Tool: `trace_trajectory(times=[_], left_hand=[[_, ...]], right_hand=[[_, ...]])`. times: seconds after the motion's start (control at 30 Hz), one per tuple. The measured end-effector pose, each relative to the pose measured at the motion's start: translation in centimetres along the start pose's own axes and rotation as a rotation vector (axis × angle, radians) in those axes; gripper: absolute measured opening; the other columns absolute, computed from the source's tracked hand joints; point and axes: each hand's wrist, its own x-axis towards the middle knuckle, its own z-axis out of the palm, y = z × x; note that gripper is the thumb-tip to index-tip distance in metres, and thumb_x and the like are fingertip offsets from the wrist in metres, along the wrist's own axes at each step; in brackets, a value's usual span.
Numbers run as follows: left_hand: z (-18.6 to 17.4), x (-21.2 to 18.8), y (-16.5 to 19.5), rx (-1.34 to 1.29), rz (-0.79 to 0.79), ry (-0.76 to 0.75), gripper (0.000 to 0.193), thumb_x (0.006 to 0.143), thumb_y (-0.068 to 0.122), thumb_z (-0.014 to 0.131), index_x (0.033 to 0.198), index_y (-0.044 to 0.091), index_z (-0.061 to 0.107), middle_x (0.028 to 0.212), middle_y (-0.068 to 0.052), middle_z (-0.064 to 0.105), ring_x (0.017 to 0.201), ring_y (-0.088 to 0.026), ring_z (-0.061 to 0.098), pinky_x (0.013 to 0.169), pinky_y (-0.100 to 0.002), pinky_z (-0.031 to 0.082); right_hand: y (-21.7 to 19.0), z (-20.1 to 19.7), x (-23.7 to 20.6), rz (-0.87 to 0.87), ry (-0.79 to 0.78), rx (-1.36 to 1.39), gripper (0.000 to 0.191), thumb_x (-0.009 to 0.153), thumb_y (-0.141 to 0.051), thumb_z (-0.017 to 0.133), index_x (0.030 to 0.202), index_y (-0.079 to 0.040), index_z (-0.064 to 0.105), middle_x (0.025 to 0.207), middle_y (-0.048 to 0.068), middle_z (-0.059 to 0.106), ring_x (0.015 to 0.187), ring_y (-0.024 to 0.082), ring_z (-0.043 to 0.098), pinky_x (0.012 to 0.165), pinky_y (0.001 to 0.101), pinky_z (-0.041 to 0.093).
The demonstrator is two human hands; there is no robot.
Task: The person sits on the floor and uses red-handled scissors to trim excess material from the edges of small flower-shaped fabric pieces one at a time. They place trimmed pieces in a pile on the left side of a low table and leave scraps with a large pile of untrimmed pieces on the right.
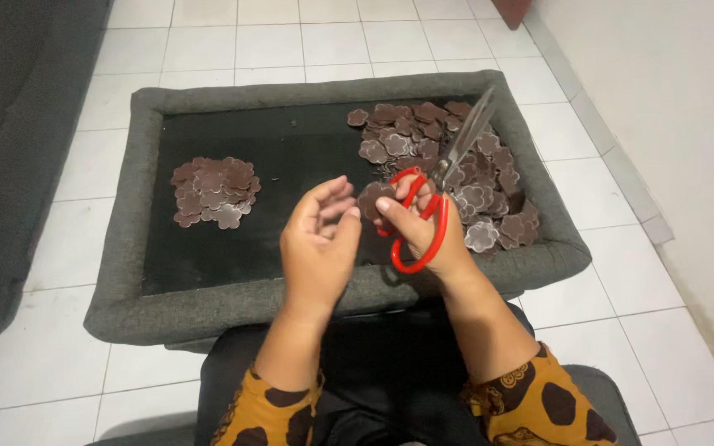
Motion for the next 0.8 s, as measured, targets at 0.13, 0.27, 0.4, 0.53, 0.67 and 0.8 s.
trace_trajectory(times=[0.13,0.27,0.4,0.53,0.67,0.8], left_hand=[[0.1,-1.2,0.4,0.069,0.161,0.003,0.033,0.099,0.006,0.068,0.131,-0.001,0.065,0.133,-0.016,0.067,0.120,-0.020,0.068,0.095,-0.027,0.059],[0.4,0.1,-0.8,-0.310,-0.004,-0.041,0.036,0.100,0.005,0.066,0.135,-0.005,0.060,0.125,-0.014,0.071,0.114,-0.018,0.069,0.101,-0.028,0.056],[-1.2,1.4,-1.9,-0.284,-0.228,0.013,0.033,0.098,0.008,0.065,0.129,-0.004,0.065,0.117,-0.012,0.074,0.104,-0.017,0.071,0.083,-0.027,0.058],[-1.3,1.7,-2.1,-0.358,-0.275,0.013,0.032,0.098,0.009,0.062,0.128,-0.003,0.065,0.116,-0.010,0.075,0.101,-0.018,0.073,0.080,-0.029,0.060],[-1.3,1.6,-1.5,-0.390,-0.352,-0.001,0.033,0.098,0.009,0.059,0.128,-0.003,0.065,0.115,-0.011,0.074,0.101,-0.019,0.074,0.079,-0.029,0.060],[-1.1,1.3,-1.2,-0.387,-0.359,-0.012,0.033,0.099,0.010,0.056,0.128,-0.003,0.065,0.115,-0.011,0.075,0.100,-0.019,0.075,0.079,-0.029,0.060]], right_hand=[[-0.7,2.4,0.7,-0.312,0.021,-0.362,0.024,0.096,-0.001,0.074,0.103,-0.006,0.051,0.104,0.005,0.063,0.097,0.012,0.060,0.088,0.0283,0.052],[-1.0,3.8,0.4,-0.292,-0.062,-0.524,0.026,0.090,0.004,0.072,0.109,-0.003,0.056,0.107,0.008,0.065,0.099,0.012,0.062,0.091,0.0285,0.053],[-0.6,3.3,0.0,-0.202,-0.125,-0.462,0.021,0.089,0.010,0.059,0.104,-0.003,0.053,0.121,0.013,0.066,0.110,0.016,0.062,0.099,0.0325,0.051],[0.6,2.2,-0.4,-0.186,-0.069,-0.241,0.021,0.092,0.011,0.056,0.101,-0.006,0.047,0.123,0.016,0.066,0.110,0.019,0.062,0.103,0.0361,0.052],[0.7,0.8,-1.1,-0.210,0.048,-0.193,0.022,0.095,0.011,0.054,0.103,-0.008,0.046,0.114,0.015,0.065,0.105,0.019,0.064,0.100,0.0365,0.054],[0.8,0.5,-1.2,-0.267,0.085,-0.174,0.023,0.095,0.011,0.055,0.104,-0.008,0.046,0.112,0.014,0.062,0.103,0.019,0.064,0.097,0.0358,0.055]])
